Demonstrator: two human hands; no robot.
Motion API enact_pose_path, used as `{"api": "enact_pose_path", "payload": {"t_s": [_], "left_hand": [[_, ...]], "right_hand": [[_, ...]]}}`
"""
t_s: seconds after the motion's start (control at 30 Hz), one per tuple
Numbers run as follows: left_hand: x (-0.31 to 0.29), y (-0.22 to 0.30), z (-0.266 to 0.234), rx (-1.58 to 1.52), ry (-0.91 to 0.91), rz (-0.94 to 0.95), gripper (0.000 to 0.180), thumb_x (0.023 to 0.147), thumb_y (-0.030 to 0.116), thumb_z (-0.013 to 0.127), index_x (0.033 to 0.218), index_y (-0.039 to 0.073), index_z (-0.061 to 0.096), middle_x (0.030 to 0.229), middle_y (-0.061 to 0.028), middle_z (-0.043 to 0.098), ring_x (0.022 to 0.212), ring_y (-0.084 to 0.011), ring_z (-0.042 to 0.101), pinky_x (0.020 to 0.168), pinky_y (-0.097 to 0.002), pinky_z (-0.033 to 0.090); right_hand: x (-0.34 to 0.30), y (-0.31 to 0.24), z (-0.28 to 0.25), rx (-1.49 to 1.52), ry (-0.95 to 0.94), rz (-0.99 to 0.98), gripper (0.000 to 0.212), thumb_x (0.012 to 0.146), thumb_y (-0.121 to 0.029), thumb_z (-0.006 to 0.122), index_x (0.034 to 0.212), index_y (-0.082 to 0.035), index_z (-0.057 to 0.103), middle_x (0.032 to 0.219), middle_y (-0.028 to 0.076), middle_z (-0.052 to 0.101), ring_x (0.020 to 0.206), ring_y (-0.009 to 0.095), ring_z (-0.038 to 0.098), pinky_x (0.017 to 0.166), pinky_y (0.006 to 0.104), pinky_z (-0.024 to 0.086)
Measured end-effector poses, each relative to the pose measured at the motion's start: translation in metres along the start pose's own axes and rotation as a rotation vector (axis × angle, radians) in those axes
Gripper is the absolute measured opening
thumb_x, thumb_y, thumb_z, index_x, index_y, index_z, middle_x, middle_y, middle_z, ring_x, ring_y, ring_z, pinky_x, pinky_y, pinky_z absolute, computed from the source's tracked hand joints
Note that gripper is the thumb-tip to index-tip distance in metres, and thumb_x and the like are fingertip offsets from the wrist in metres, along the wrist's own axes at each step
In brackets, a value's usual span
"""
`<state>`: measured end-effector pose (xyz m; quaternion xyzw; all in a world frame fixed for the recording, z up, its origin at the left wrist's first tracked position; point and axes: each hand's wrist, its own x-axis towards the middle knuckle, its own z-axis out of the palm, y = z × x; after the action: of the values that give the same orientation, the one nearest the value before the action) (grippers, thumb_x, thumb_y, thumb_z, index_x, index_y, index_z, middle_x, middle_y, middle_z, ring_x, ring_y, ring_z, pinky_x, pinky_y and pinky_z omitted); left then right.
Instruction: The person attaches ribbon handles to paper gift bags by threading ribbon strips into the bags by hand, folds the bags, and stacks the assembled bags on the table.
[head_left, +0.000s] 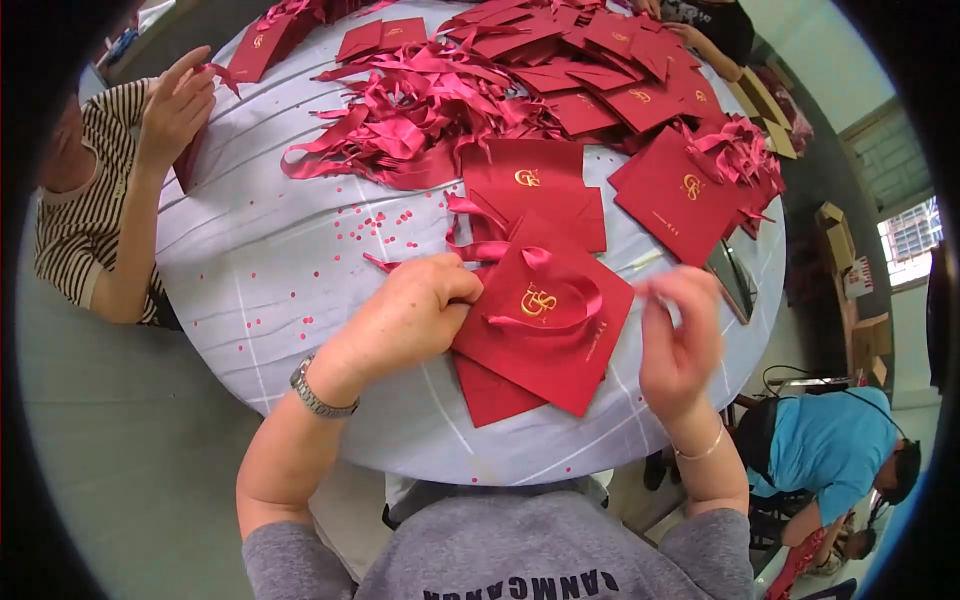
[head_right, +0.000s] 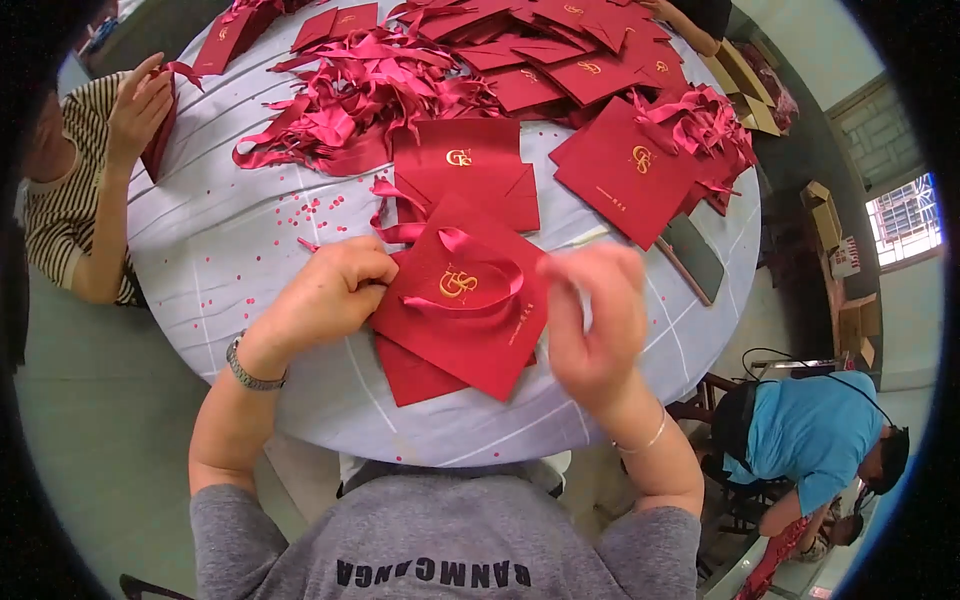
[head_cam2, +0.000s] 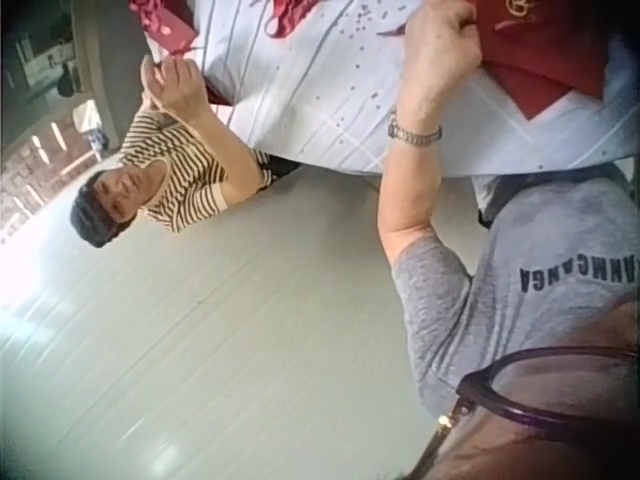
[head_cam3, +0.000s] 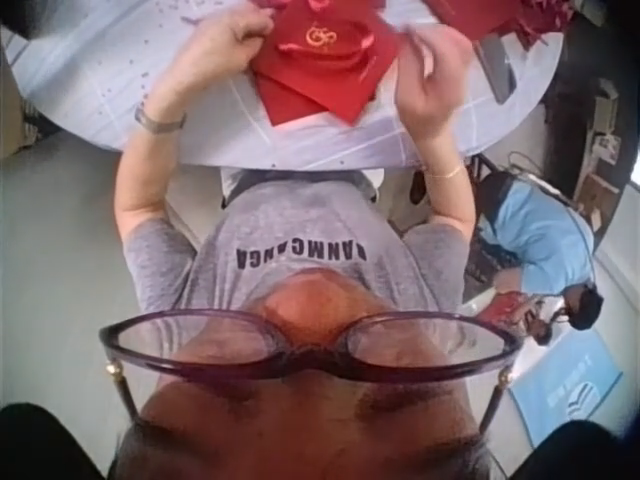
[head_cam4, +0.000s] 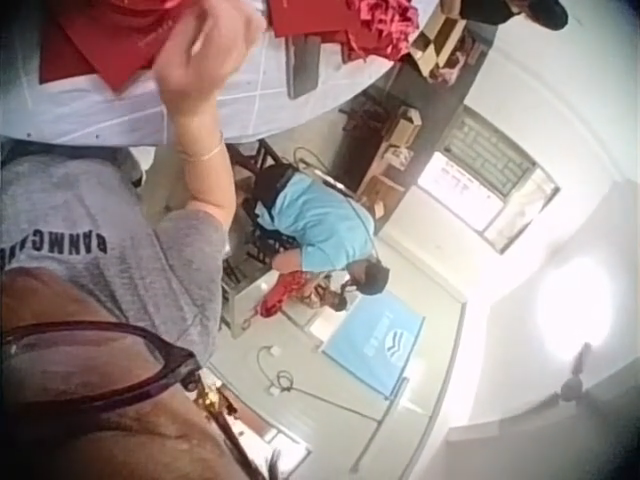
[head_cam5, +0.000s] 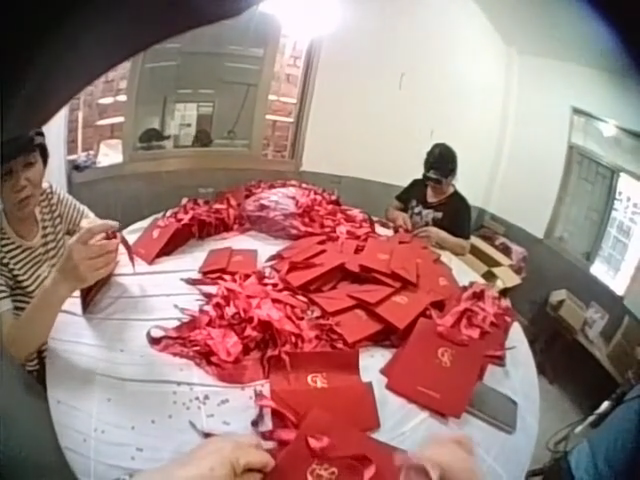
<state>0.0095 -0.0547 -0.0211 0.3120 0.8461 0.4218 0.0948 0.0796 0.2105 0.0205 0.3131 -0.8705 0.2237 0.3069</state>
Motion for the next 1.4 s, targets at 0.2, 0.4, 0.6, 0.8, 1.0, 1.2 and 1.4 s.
{"api": "enact_pose_path", "payload": {"t_s": [0.2,0.4,0.6,0.8,1.0,1.2,1.4], "left_hand": [[-0.003,0.004,0.0,-0.02,0.09,-0.032,0.012,0.071,-0.007,0.057,0.082,-0.003,0.061,0.078,-0.0138,0.057,0.071,-0.0293,0.058,0.064,-0.034,0.046],[-0.022,0.0,-0.024,0.292,0.299,-0.112,0.006,0.073,-0.004,0.06,0.079,-0.002,0.062,0.078,-0.0154,0.058,0.073,-0.033,0.058,0.066,-0.0382,0.047],[-0.046,-0.019,-0.049,0.4,0.474,-0.296,0.003,0.077,0.0,0.061,0.079,0.0,0.064,0.08,-0.0156,0.059,0.075,-0.0338,0.06,0.066,-0.0397,0.047],[-0.027,-0.02,-0.048,0.477,0.67,-0.311,0.013,0.08,0.001,0.061,0.091,0.003,0.068,0.087,-0.0135,0.062,0.079,-0.0324,0.061,0.068,-0.0377,0.048],[0.016,-0.001,-0.019,0.365,0.384,0.008,0.018,0.081,0.006,0.062,0.097,0.006,0.069,0.093,-0.0114,0.062,0.086,-0.0315,0.06,0.072,-0.0402,0.049],[0.034,-0.019,-0.019,0.513,0.218,-0.077,0.008,0.081,0.012,0.064,0.088,0.01,0.068,0.089,-0.008,0.059,0.091,-0.03,0.059,0.074,-0.0436,0.049],[0.043,-0.022,-0.014,0.63,0.297,-0.132,0.005,0.081,0.014,0.064,0.083,0.01,0.066,0.088,-0.0073,0.059,0.089,-0.0301,0.06,0.072,-0.0436,0.05]], "right_hand": [[-0.029,0.024,0.05,0.022,-0.203,0.333,0.04,0.084,0.006,0.052,0.123,0.001,0.051,0.117,0.02,0.057,0.106,0.037,0.053,0.094,0.0419,0.043],[-0.032,0.023,0.052,-0.033,-0.222,0.315,0.041,0.083,0.006,0.055,0.123,0.001,0.051,0.116,0.02,0.056,0.105,0.038,0.053,0.093,0.0431,0.043],[-0.03,0.021,0.05,-0.053,-0.243,0.316,0.038,0.082,0.005,0.057,0.12,0.002,0.055,0.116,0.02,0.056,0.104,0.037,0.054,0.092,0.0424,0.045],[-0.031,0.023,0.052,-0.066,-0.23,0.295,0.038,0.082,0.004,0.058,0.12,0.002,0.056,0.116,0.019,0.056,0.102,0.036,0.054,0.09,0.0415,0.046],[-0.031,0.022,0.051,-0.057,-0.231,0.307,0.039,0.081,0.005,0.057,0.12,0.002,0.056,0.116,0.018,0.056,0.103,0.036,0.054,0.09,0.0411,0.046],[-0.03,0.022,0.05,-0.053,-0.24,0.291,0.038,0.081,0.004,0.057,0.119,0.003,0.056,0.116,0.018,0.056,0.103,0.035,0.054,0.09,0.041,0.045],[-0.032,0.025,0.049,-0.062,-0.24,0.296,0.037,0.082,0.003,0.057,0.119,0.003,0.056,0.116,0.018,0.056,0.102,0.035,0.054,0.09,0.0412,0.045]]}}
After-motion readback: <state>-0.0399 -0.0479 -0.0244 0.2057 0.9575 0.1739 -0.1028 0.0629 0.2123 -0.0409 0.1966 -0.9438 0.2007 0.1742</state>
